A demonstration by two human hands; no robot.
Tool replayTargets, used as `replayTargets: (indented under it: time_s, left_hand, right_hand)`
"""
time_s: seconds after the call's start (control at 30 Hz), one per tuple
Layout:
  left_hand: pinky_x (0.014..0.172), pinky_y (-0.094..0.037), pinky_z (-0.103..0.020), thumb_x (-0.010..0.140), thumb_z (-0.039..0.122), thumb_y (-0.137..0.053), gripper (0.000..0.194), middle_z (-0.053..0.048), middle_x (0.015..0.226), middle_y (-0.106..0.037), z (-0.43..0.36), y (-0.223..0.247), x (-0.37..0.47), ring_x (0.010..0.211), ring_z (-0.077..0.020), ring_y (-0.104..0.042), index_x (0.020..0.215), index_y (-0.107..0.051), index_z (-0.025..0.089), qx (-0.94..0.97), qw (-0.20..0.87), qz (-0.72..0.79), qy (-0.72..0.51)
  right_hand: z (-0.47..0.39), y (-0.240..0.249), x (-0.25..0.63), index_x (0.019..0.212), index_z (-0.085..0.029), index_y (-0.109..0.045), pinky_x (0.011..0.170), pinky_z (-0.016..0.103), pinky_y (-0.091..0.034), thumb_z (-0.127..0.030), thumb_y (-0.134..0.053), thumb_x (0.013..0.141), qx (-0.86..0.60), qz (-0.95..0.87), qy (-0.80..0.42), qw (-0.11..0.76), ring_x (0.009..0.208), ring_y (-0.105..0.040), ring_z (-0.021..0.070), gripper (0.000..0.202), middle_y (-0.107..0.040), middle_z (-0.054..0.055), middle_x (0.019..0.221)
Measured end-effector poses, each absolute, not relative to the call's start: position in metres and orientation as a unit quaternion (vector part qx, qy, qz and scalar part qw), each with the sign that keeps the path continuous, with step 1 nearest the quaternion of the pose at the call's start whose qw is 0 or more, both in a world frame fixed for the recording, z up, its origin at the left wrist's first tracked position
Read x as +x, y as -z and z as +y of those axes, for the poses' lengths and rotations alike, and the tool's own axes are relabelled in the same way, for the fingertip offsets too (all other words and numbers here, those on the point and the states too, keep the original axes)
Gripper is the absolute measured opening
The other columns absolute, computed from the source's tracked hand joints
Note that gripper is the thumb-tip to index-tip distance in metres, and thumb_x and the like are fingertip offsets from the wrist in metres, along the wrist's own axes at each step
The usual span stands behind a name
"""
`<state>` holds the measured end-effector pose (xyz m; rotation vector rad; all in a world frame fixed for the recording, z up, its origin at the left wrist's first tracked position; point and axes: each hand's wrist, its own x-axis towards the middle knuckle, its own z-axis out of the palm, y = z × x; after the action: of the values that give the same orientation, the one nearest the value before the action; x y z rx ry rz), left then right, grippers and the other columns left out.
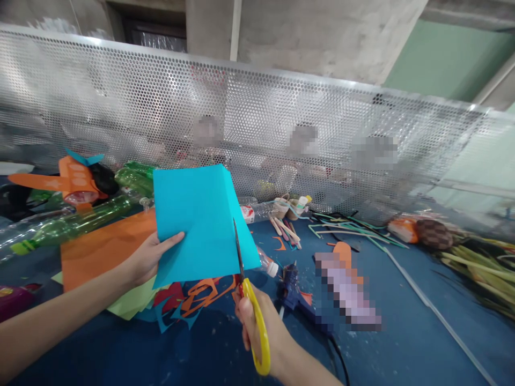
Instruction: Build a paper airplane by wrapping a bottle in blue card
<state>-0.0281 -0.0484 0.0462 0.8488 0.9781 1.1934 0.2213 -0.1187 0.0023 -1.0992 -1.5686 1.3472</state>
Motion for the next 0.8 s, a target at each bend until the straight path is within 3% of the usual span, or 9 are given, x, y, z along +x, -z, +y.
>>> replayTargets:
  time_s: [0.8]
  left_hand:
    - [0.089, -0.059, -0.047, 0.087, 0.033, -0.065, 0.049, -0.009, 0.133, -0.059, -0.0476, -0.0449, -0.0318, 0.112, -0.0314, -0.063, 0.134, -0.051, 0.026, 0.371, 0.638, 0.437, -0.515]
  right_hand:
    - [-0.1193, -0.0107, 0.2188, 0.072, -0.023, -0.036, 0.027, 0.014, -0.026, -0.089, -0.034, 0.069, -0.476, -0.596, -0.536, 0.363, 0.034, -0.025, 0.0022, 0.067, -0.031, -0.01, 0.055]
